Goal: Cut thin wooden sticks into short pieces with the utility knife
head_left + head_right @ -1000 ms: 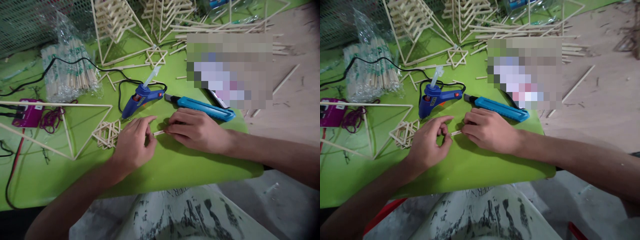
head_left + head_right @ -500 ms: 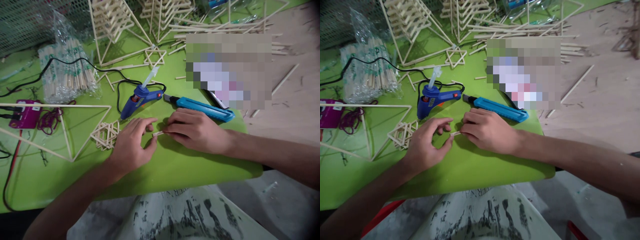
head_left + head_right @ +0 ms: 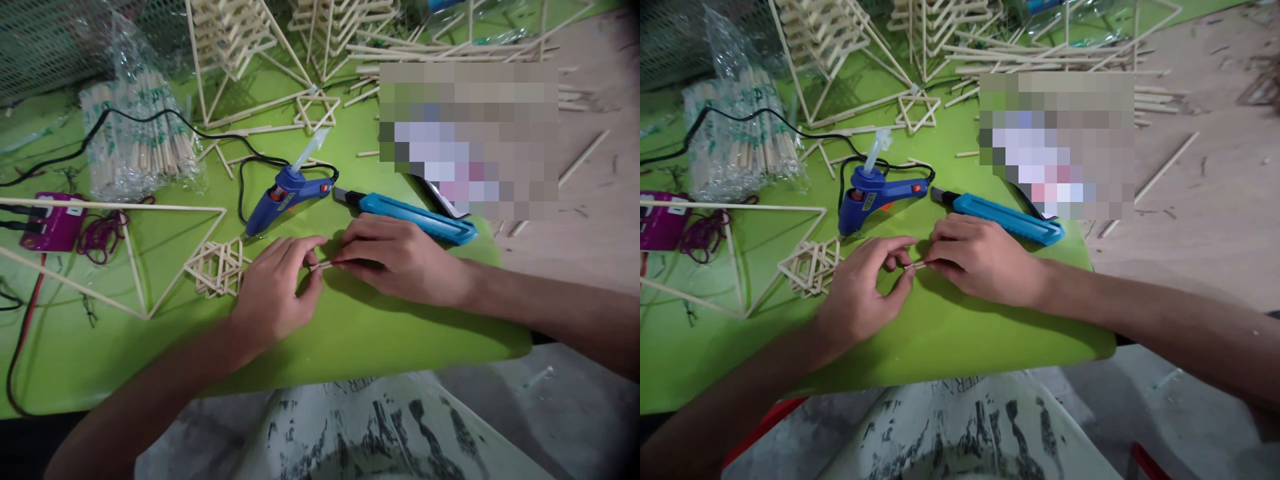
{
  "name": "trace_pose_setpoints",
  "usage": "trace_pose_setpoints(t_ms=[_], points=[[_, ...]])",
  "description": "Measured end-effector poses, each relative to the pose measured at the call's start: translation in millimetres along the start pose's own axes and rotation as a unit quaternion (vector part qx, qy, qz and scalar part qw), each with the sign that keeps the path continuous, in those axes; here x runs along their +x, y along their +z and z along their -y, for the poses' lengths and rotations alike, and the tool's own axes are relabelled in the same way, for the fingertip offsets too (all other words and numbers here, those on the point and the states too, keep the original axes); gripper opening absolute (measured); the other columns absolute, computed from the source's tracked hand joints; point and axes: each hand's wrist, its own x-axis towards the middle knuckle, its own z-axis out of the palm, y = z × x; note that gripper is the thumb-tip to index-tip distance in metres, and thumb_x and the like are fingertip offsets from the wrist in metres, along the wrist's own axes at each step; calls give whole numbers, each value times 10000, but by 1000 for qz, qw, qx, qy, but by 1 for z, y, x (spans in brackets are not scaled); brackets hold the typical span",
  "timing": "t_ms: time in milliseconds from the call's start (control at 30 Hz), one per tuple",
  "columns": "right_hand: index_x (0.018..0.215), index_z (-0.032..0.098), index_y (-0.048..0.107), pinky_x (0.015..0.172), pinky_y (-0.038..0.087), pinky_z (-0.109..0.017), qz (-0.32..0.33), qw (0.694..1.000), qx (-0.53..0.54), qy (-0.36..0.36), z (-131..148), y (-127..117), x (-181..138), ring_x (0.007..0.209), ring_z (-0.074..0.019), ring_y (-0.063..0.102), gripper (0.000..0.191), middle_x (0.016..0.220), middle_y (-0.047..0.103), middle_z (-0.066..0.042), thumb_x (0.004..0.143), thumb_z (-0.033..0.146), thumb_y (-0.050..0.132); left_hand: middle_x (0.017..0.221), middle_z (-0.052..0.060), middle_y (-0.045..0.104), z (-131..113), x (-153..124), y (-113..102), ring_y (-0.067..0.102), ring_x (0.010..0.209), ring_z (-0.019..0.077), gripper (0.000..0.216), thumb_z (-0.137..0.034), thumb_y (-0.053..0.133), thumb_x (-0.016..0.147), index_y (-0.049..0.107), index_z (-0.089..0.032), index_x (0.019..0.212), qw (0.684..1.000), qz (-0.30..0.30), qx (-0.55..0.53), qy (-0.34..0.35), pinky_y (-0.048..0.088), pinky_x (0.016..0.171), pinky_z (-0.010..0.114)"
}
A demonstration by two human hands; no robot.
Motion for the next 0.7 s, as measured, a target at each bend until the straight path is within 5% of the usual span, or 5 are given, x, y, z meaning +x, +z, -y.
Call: trace_pose_setpoints(t_ms=[700], points=[[917, 165, 707, 724, 512, -344, 9, 1000, 4, 12, 2, -1, 2, 848, -195, 614, 171, 909, 661, -106, 912, 175, 537, 899, 29, 639, -1, -1, 3, 574, 867, 173, 368, -87, 550, 844, 530, -188, 1197, 1000, -11, -2, 4, 485, 799, 334]])
